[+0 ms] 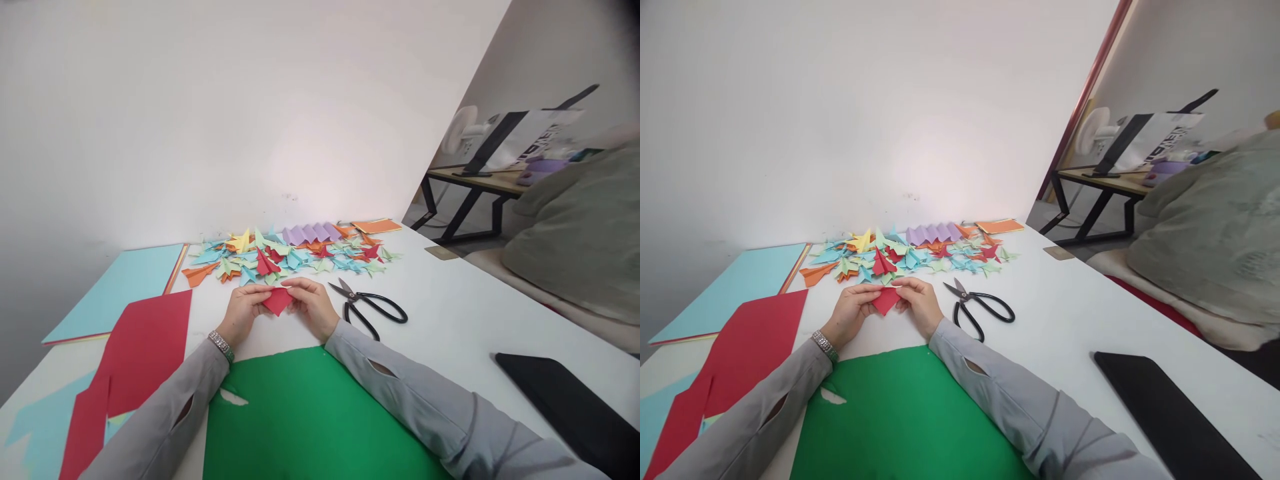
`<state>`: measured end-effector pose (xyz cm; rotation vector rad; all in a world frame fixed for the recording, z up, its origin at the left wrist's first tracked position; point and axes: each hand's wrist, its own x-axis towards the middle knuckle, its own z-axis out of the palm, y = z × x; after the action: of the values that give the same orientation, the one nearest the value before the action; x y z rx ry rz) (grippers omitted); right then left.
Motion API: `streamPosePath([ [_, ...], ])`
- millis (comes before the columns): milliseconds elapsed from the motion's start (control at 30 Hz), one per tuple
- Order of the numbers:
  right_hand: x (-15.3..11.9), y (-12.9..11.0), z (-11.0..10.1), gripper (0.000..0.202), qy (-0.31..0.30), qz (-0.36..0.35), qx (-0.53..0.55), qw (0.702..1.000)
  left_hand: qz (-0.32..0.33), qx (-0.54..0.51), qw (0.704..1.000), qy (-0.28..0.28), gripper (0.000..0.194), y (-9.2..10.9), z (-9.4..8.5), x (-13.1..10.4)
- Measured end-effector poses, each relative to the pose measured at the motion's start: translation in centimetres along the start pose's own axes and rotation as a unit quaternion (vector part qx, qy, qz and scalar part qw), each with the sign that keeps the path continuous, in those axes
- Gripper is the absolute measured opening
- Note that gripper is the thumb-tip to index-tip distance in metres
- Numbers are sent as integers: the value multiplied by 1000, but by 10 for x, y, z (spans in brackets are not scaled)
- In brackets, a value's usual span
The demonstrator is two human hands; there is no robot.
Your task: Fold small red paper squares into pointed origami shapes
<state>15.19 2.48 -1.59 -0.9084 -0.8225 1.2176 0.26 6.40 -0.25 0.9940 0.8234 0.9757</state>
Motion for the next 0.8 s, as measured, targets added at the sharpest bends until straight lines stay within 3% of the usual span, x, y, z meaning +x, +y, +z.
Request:
streamPosePath([
  [200, 3, 3, 0, 9, 8, -20, -26, 999, 19, 24, 1000, -7, 17, -1, 0, -2],
  [400, 3, 1, -1, 21, 39, 8, 13, 999, 40, 50, 993, -103, 54, 3, -1, -8],
  [567, 2, 2, -1, 20, 38, -4, -2, 999, 67, 86, 987, -121, 67, 2, -2, -9],
  [800, 4, 4, -2, 13, 33, -9, -12, 999, 81, 106, 983, -127, 59, -2, -3, -6],
])
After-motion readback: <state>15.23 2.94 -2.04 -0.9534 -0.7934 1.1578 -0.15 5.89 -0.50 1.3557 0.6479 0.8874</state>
